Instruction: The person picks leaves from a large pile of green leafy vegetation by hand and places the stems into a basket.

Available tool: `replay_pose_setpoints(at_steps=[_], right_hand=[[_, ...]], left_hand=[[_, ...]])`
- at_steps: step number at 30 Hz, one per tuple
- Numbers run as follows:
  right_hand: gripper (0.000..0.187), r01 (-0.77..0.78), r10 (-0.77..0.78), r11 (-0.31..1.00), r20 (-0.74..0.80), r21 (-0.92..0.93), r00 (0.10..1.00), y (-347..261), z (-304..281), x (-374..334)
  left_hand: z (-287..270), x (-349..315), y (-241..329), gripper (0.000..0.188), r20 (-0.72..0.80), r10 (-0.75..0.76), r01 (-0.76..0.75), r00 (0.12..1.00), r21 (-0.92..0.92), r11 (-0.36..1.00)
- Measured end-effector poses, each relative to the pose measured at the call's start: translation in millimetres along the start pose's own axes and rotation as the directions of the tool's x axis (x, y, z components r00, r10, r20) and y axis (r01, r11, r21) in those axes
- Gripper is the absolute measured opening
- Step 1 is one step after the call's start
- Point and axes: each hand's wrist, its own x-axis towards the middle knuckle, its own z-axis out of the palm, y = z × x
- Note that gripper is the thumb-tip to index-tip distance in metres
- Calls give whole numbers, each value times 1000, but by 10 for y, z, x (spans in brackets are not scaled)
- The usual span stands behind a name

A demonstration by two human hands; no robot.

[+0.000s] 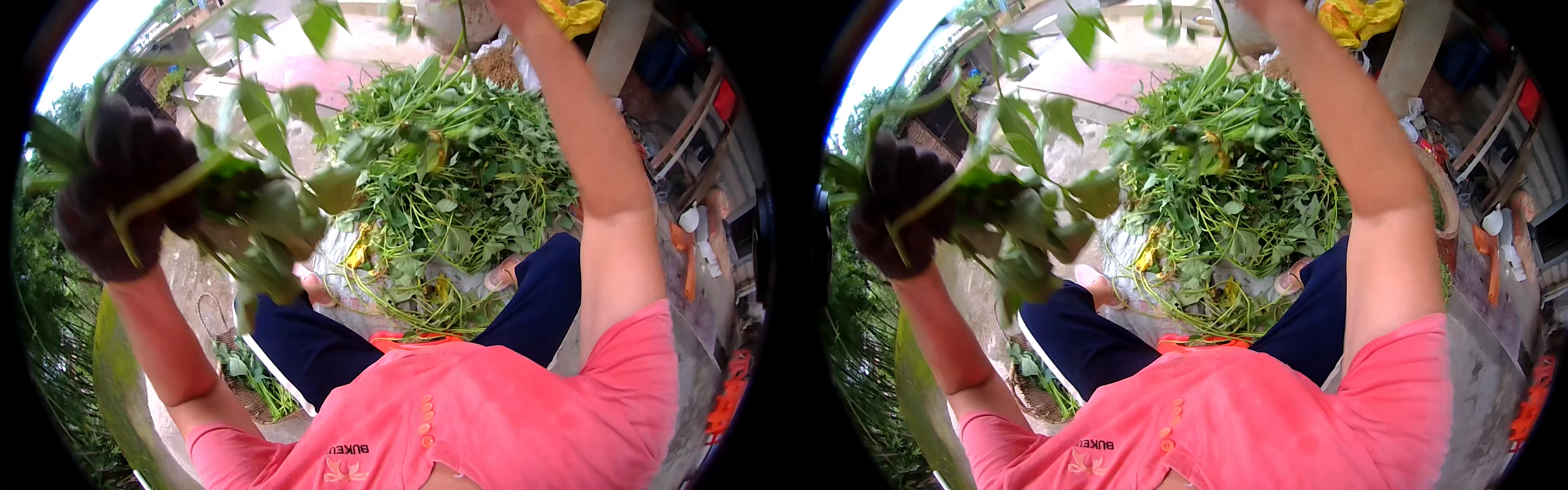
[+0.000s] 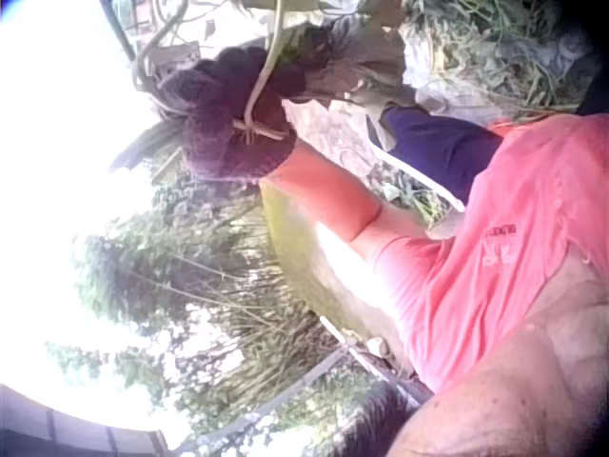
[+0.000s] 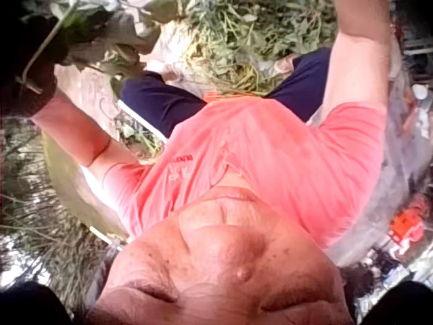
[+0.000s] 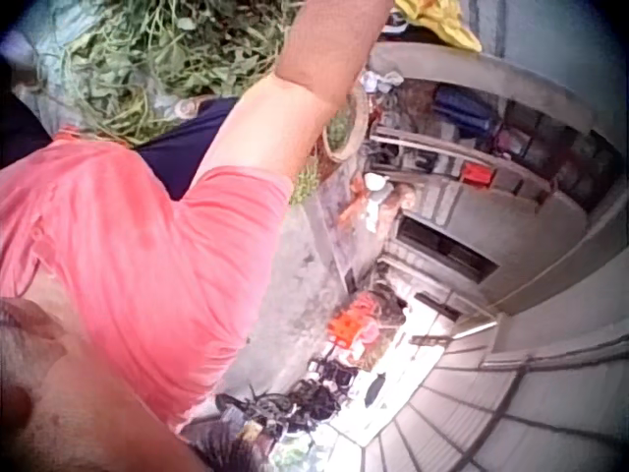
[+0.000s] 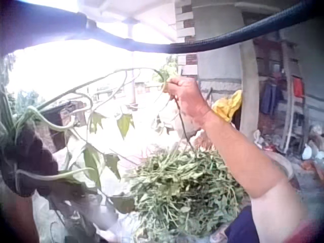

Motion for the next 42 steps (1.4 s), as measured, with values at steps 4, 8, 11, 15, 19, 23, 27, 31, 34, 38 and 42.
replay_pose_setpoints(at_steps=[4, 8, 11, 15, 19, 23, 27, 31, 34, 38, 42], right_hand=[[18, 155, -156, 988, 188, 22, 970, -865, -164, 481], [27, -22, 199, 910, 392, -413, 898, -471, 61, -748], [25, -350, 464, 883, 473, -312, 749, -35, -180, -2417], [34, -21, 697, 676, 629, -737, 343, -34, -570, -3547], [34, -94, 323, 882, 446, -463, 835, -135, -117, -3700], [17, -486, 548, 832, 257, -266, 796, 297, -284, -3862], [21, -738, 736, 675, -74, -1, 673, 561, -706, -3612], [22, -823, 820, 567, -119, 34, 560, 748, -665, -3792], [22, -855, 855, 516, -80, 55, 512, 828, -487, -3968], [22, -857, 858, 510, -35, -75, 513, 871, -145, -3997], [21, -830, 839, 540, 10, -142, 544, 1135, -94, -4107]], left_hand=[[-286, 208, 378, 34, 33, -22, 21, 999, 38, 999], [-530, -340, 105, 38, -439, -85, 176, 895, 172, 969], [-810, -562, -719, 33, -59, -480, 452, 876, -249, 856], [-335, -940, -1880, 21, -24, -677, 677, 735, 45, 734], [166, -1038, -2661, 20, 287, -632, 650, 720, 39, 759], [594, -579, -2899, 23, 223, -769, 796, 599, -272, 541], [456, -564, -3099, 21, -134, -837, 665, 530, -547, 508], [260, -995, -3534, 17, -534, -675, 638, 509, -292, 712], [518, -1020, -3542, 20, -611, -609, 690, 506, -137, 711], [769, -922, -3588, 26, -498, -635, 646, 590, -181, 742], [718, -972, -3760, 26, -466, -745, 688, 477, -330, 647]])
